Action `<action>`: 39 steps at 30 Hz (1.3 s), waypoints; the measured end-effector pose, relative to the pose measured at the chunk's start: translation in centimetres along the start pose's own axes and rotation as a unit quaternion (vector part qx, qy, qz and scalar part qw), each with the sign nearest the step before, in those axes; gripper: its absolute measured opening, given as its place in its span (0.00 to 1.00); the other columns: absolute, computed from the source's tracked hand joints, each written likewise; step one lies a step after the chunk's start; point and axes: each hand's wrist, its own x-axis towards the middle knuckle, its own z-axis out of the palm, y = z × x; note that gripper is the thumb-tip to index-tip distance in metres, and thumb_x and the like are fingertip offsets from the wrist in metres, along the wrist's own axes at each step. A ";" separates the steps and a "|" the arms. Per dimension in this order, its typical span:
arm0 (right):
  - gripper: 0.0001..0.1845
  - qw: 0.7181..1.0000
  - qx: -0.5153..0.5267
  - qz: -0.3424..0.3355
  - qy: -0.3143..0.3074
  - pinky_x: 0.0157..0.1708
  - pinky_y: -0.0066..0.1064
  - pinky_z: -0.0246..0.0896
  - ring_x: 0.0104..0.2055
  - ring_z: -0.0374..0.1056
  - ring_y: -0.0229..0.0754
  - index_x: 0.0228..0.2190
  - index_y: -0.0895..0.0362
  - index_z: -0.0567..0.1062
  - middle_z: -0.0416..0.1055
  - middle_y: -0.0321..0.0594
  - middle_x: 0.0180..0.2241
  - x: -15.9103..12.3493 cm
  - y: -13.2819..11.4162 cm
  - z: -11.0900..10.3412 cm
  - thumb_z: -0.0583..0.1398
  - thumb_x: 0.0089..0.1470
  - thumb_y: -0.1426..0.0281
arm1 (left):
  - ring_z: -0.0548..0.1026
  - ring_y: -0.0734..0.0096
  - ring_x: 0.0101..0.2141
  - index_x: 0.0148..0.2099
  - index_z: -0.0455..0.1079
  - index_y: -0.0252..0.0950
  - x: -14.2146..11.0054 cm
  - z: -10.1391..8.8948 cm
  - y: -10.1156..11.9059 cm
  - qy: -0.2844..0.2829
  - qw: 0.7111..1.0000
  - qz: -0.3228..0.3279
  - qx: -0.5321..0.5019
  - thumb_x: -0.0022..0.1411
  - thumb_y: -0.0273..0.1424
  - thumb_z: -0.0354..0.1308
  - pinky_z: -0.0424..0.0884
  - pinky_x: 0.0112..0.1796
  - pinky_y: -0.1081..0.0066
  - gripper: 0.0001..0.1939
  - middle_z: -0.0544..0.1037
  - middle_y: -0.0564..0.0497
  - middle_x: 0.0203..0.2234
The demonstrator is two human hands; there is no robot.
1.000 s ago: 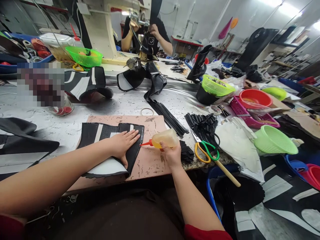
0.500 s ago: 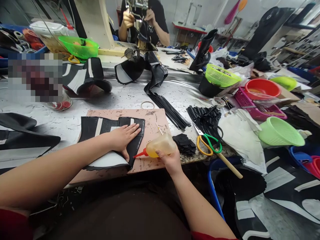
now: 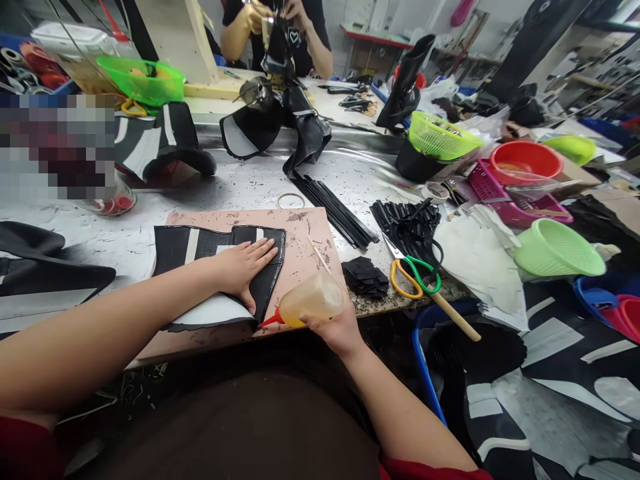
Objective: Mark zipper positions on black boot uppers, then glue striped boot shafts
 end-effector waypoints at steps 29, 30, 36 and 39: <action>0.35 0.997 -0.030 -0.066 -0.018 0.38 0.42 0.67 0.38 0.68 0.50 0.39 0.57 0.67 0.71 0.43 0.34 3.1 0.6 -0.5 0.69 0.26 0.60 | 0.32 0.47 0.60 0.64 0.30 0.25 -0.2 -0.2 -0.1 -0.008 0.999 0.002 -0.034 0.29 0.59 0.59 0.36 0.57 0.54 0.70 0.29 0.37 0.61; 0.35 0.997 -0.029 -0.068 -0.037 0.37 0.42 0.67 0.38 0.69 0.50 0.39 0.57 0.67 0.71 0.43 0.34 3.2 0.6 -0.6 0.69 0.27 0.60 | 0.32 0.48 0.60 0.64 0.30 0.26 -0.2 -0.2 -0.1 -0.006 0.999 0.002 -0.034 0.29 0.58 0.59 0.35 0.57 0.54 0.69 0.28 0.37 0.61; 0.33 0.994 -0.048 -0.091 0.038 0.37 0.42 0.66 0.38 0.68 0.49 0.38 0.58 0.65 0.69 0.44 0.35 5.6 1.0 -0.5 0.68 0.30 0.58 | 0.34 0.47 0.60 0.64 0.32 0.26 -0.3 0.1 -0.1 0.006 0.999 0.000 -0.039 0.32 0.57 0.58 0.36 0.57 0.55 0.67 0.31 0.36 0.61; 0.34 0.990 -0.070 -0.099 0.071 0.39 0.43 0.64 0.40 0.66 0.49 0.38 0.58 0.64 0.67 0.43 0.36 7.2 0.8 -0.1 0.68 0.28 0.58 | 0.35 0.46 0.60 0.64 0.33 0.25 -0.2 0.3 -0.2 0.015 0.999 0.003 -0.038 0.32 0.57 0.59 0.37 0.57 0.54 0.66 0.31 0.36 0.61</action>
